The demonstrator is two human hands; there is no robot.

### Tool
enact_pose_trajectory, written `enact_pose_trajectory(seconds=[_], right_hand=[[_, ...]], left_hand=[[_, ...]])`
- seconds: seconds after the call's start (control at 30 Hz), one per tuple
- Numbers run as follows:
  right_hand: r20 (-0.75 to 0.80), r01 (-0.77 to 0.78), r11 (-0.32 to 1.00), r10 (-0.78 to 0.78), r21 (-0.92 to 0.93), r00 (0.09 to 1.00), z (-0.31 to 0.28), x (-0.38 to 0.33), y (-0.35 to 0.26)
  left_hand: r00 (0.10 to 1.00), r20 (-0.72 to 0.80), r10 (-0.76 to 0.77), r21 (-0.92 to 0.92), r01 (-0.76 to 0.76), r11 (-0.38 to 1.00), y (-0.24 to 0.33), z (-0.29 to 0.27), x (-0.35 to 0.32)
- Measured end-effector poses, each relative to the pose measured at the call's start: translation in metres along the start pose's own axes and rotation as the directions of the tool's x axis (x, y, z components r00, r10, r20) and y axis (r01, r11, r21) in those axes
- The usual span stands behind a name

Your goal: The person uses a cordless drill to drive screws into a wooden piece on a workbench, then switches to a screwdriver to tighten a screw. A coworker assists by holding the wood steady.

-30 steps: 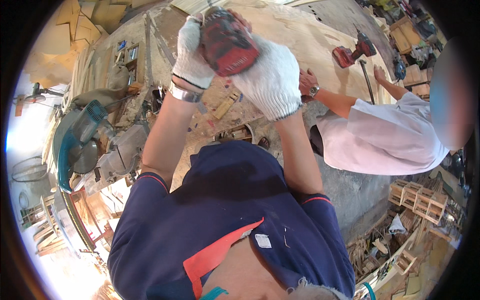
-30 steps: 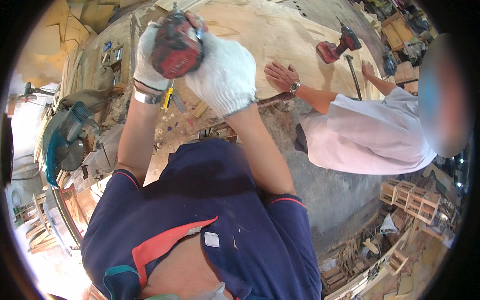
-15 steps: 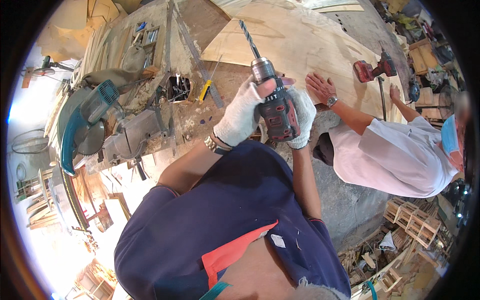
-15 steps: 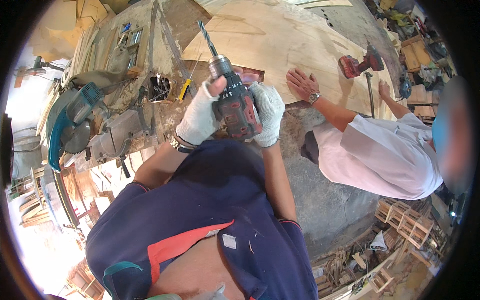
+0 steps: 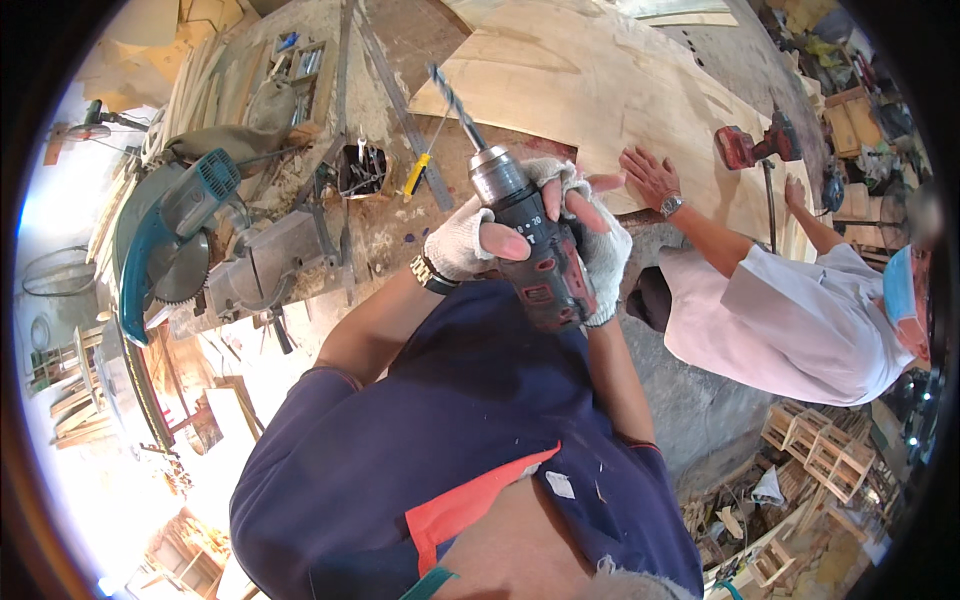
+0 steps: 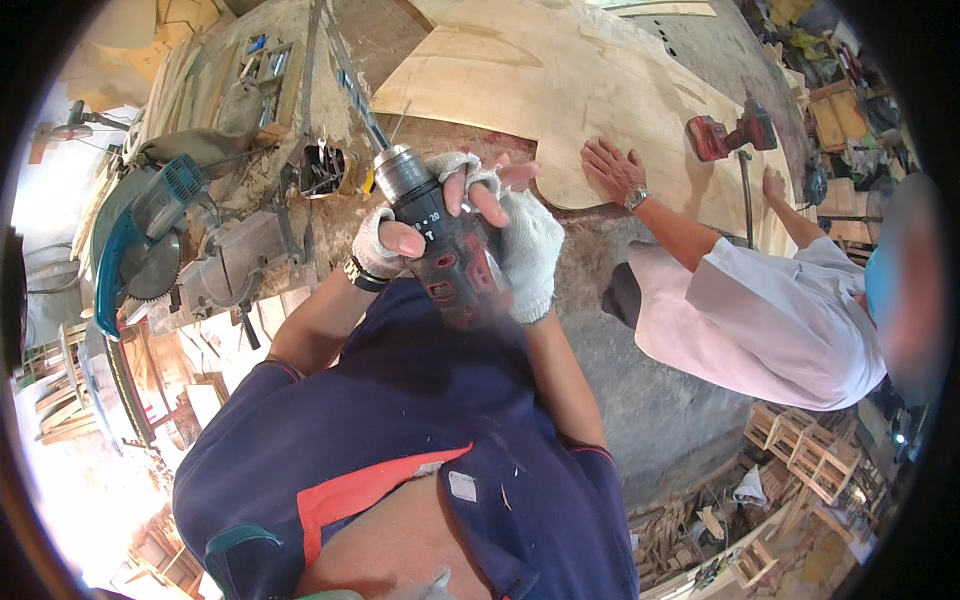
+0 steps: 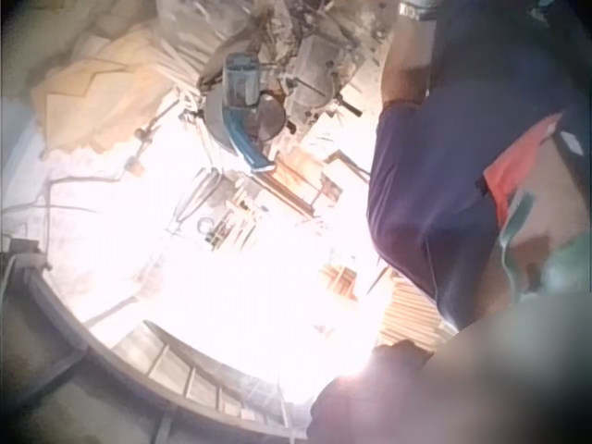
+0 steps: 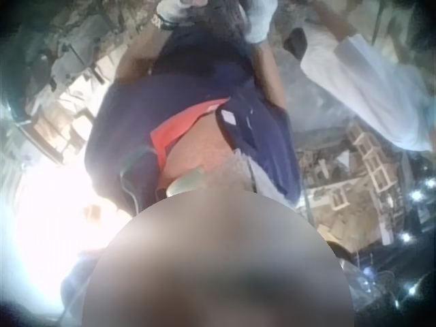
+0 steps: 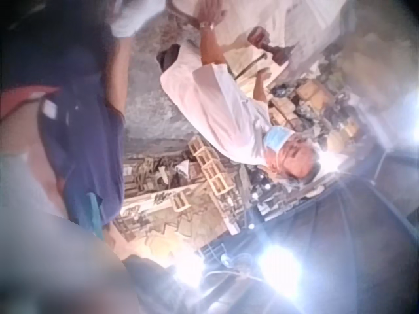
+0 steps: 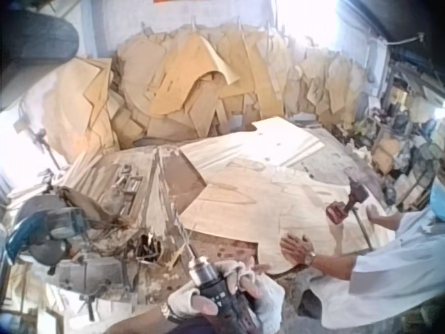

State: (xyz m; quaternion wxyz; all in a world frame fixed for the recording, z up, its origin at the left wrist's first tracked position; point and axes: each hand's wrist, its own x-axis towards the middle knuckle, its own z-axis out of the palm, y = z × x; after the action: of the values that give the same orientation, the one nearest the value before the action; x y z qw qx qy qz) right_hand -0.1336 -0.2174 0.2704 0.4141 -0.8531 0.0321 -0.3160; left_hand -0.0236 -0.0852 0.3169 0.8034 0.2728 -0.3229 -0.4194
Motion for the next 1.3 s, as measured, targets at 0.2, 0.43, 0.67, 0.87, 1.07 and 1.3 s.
enact_pose_trajectory(seconds=[0.2,0.43,0.67,0.87,1.07,1.3], right_hand=[[0.021,0.196,0.952,-0.197,-0.236,0.98,-0.013,0.004,0.004],[-0.046,-0.046,0.993,0.041,-0.11,0.998,-0.01,-0.017,-0.001],[-0.045,-0.35,0.937,0.35,0.002,0.936,0.02,-0.054,0.028],[0.002,-0.164,0.893,0.181,-0.42,0.983,0.021,-0.045,-0.002],[0.037,-0.174,0.972,0.182,-0.16,0.983,-0.009,-0.007,-0.019],[0.073,-0.112,0.969,0.131,-0.222,0.989,-0.014,-0.004,-0.021]], left_hand=[[0.79,-0.5,-0.356,-0.272,0.247,0.93,-0.003,0.033,-0.022],[0.979,-0.147,-0.139,-0.164,0.114,0.98,-0.006,0.022,-0.016],[0.962,0.228,-0.152,0.045,0.146,0.988,0.01,-0.007,0.005],[0.985,-0.155,-0.072,0.048,0.081,0.996,0.001,0.011,0.019],[0.866,-0.391,-0.311,-0.32,0.188,0.928,0.011,0.004,0.031],[0.864,-0.429,-0.261,-0.335,0.116,0.935,-0.001,0.01,0.032]])
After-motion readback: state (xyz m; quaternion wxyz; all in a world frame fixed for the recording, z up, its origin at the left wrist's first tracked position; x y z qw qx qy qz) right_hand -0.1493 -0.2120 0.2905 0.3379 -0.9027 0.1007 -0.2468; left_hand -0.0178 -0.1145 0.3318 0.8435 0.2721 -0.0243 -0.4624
